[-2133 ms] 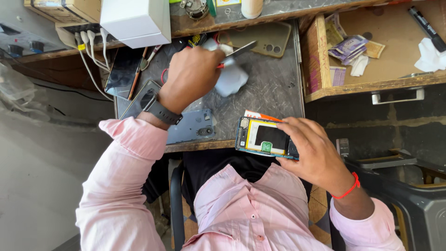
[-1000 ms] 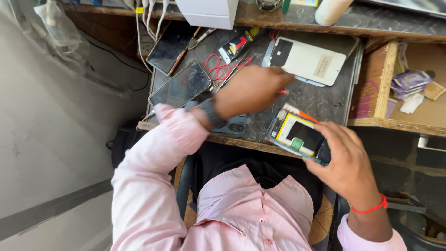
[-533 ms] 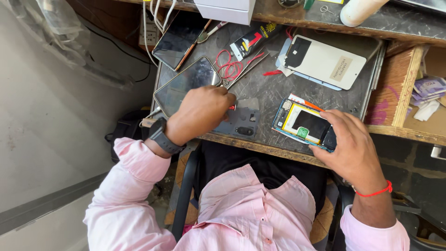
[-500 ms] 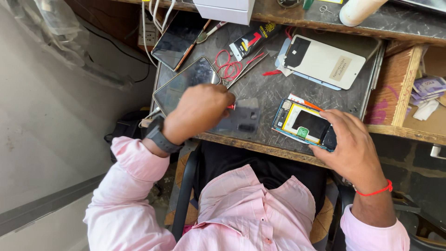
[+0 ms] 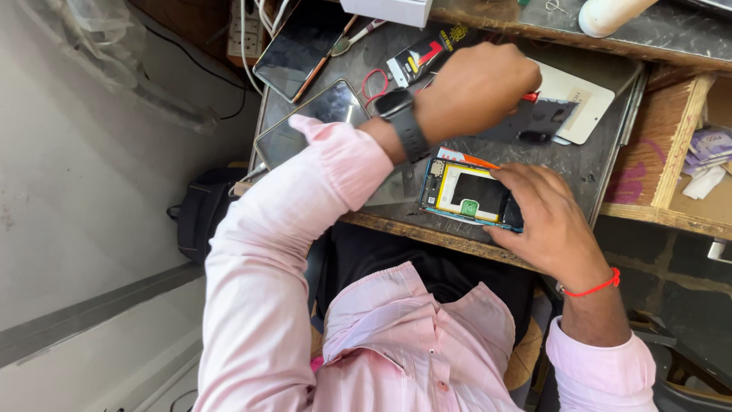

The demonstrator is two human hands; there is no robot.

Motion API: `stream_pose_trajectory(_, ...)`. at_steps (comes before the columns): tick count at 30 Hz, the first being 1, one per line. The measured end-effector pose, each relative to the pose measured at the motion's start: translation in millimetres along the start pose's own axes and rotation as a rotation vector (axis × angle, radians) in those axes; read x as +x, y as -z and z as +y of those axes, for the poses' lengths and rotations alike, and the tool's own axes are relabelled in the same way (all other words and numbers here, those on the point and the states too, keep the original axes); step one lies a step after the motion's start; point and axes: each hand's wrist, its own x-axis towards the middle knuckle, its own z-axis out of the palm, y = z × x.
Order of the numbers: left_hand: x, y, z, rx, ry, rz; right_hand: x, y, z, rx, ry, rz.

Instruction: The person uses a red screwdriver to unscrew and remove the back cover of a disassembled smartphone. They then use their fingers to carefully detach a small internal component from the phone's chassis.

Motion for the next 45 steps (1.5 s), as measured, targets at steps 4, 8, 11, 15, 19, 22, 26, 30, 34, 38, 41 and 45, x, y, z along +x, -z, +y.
stream_pose_trajectory(4,-1,0,5,0.053,-0.021,0.228,0,0,1,-0.024,-0.029,0.022)
stream_pose_trajectory(8,-65,40,22,-0.171,-0.022,0.265,0,3,8,-0.08,-0.083,0.051)
stream_pose_trajectory(11,-131,81,41,-0.437,0.083,0.222,3,4,12,-0.067,-0.141,0.049)
stream_pose_trajectory(15,-179,64,43,-0.658,0.28,0.481,7,-2,19,-0.132,-0.191,0.002)
stream_pose_trajectory(19,-230,15,36,-0.98,0.417,0.798,10,-5,17,-0.136,-0.21,0.002)
stream_pose_trajectory(22,-251,0,32,-1.298,0.429,0.986,11,-5,19,-0.131,-0.227,-0.009)
stream_pose_trajectory(26,-242,19,33,-1.094,0.613,0.654,9,-4,23,-0.089,-0.258,-0.02)
stream_pose_trajectory(30,-214,45,27,-1.006,0.458,0.134,1,-1,31,-0.012,-0.264,0.039)
stream_pose_trajectory(34,-185,33,41,-0.977,0.312,0.009,-20,-4,32,0.022,-0.375,0.257)
stream_pose_trajectory(38,-176,21,56,-0.919,0.305,0.051,-39,-13,33,0.177,-0.329,0.583)
stream_pose_trajectory(41,-178,18,60,-0.873,0.322,0.072,-54,-19,31,0.207,-0.283,0.689)
stream_pose_trajectory(45,-182,13,67,-0.771,0.32,0.071,-75,-34,29,0.338,-0.291,0.828)
